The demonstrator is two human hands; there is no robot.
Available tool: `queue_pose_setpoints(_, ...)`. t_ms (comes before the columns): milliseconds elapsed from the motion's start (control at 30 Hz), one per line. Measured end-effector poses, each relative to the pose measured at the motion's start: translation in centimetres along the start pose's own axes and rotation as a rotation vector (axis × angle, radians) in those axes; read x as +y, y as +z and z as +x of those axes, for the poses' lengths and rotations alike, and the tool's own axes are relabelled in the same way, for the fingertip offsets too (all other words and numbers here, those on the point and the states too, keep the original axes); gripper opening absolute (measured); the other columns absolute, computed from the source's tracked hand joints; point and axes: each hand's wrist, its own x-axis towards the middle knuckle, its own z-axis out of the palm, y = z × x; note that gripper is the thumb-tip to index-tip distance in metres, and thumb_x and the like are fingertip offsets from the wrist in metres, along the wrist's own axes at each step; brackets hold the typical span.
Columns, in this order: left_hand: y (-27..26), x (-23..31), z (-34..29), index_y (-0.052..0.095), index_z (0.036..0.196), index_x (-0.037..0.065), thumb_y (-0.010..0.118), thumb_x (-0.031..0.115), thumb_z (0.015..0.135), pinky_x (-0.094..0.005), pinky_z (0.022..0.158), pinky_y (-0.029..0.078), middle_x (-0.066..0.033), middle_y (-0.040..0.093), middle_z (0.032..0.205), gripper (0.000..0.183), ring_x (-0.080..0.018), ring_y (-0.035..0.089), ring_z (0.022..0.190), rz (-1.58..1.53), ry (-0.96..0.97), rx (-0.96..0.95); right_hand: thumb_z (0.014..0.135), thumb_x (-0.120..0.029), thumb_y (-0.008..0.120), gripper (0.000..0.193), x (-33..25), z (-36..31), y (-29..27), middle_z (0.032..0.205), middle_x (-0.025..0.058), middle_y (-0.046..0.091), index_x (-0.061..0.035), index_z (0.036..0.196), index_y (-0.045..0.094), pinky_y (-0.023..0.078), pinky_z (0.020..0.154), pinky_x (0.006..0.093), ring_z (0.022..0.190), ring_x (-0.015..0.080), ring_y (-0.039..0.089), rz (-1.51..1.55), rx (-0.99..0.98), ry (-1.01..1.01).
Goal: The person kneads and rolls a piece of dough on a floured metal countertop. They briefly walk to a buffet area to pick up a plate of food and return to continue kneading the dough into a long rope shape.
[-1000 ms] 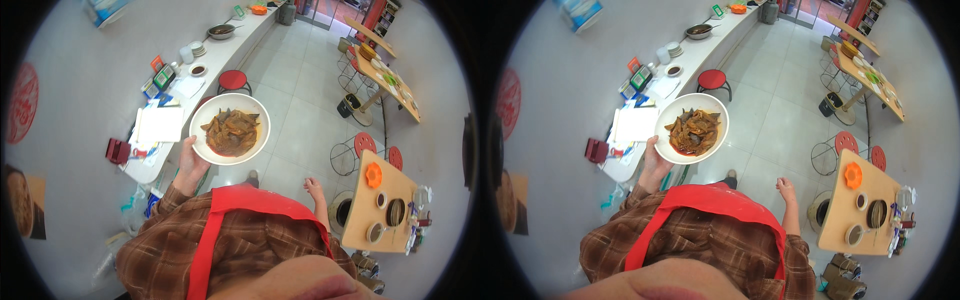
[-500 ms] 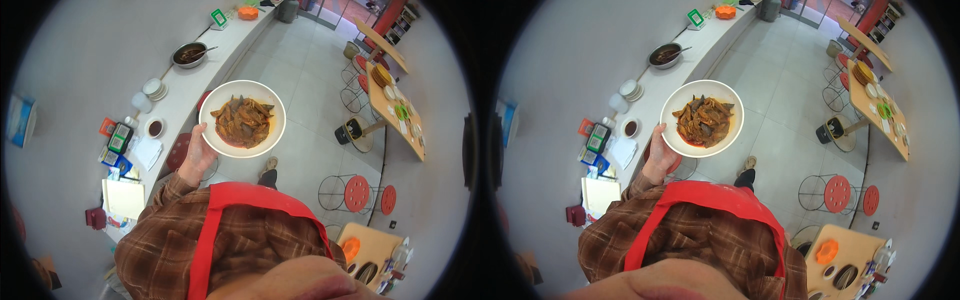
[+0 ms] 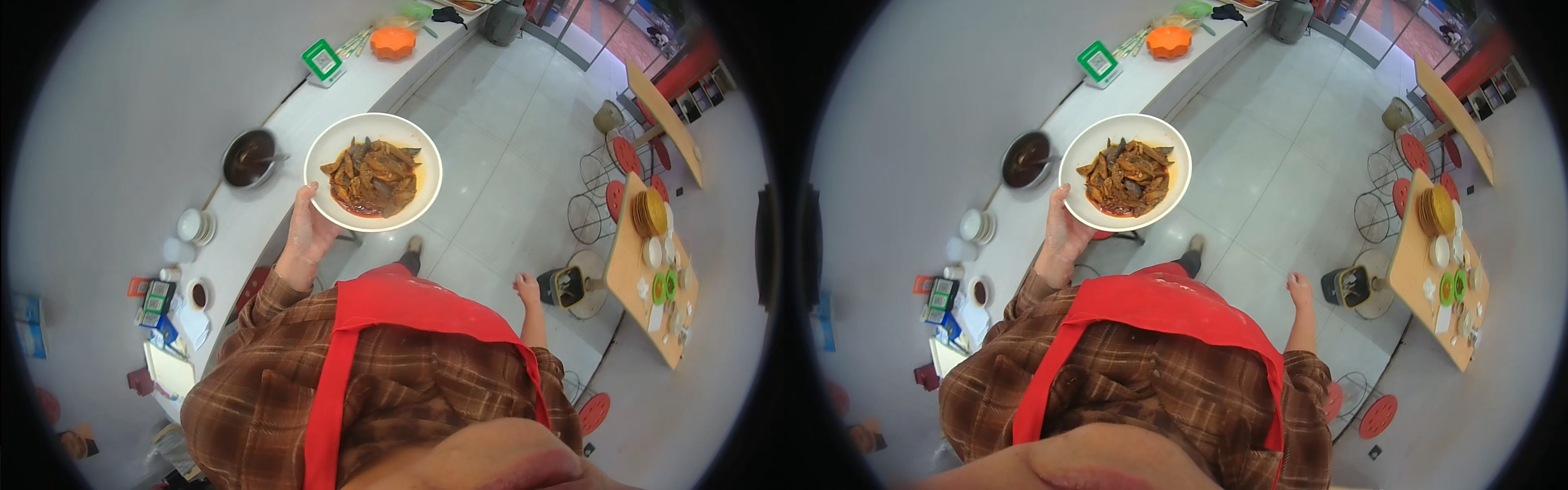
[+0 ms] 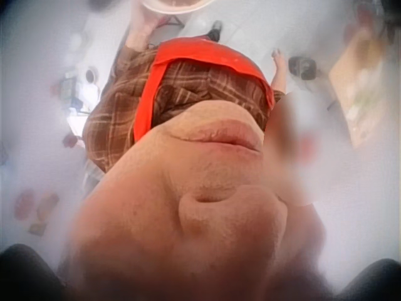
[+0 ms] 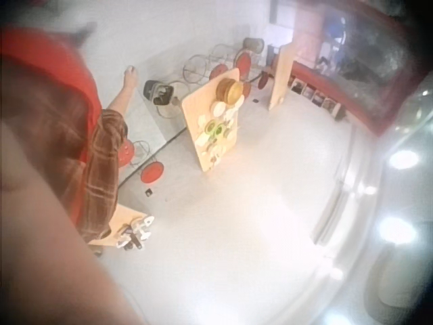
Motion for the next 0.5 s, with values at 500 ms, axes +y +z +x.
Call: queue_pose_setpoints(500, 11.8, -0.1, 44.5, 0.027, 0.132, 0.002, 0.048, 0.035, 0.086, -0.0425, 0.094, 0.043, -0.0166, 0.041, 0.128, 0.060, -0.0286, 0.043, 0.118, 0.025, 0.040, 0.161, 0.085, -0.022, 0.049, 0.025, 6.8, 27.2, -9.0, 0.069, 0.0103, 0.064, 0.0012, 0.087, 0.060, 0.047, 0.058, 0.0316, 0.064, 0.0176, 0.061, 0.054, -0.030, 0.362)
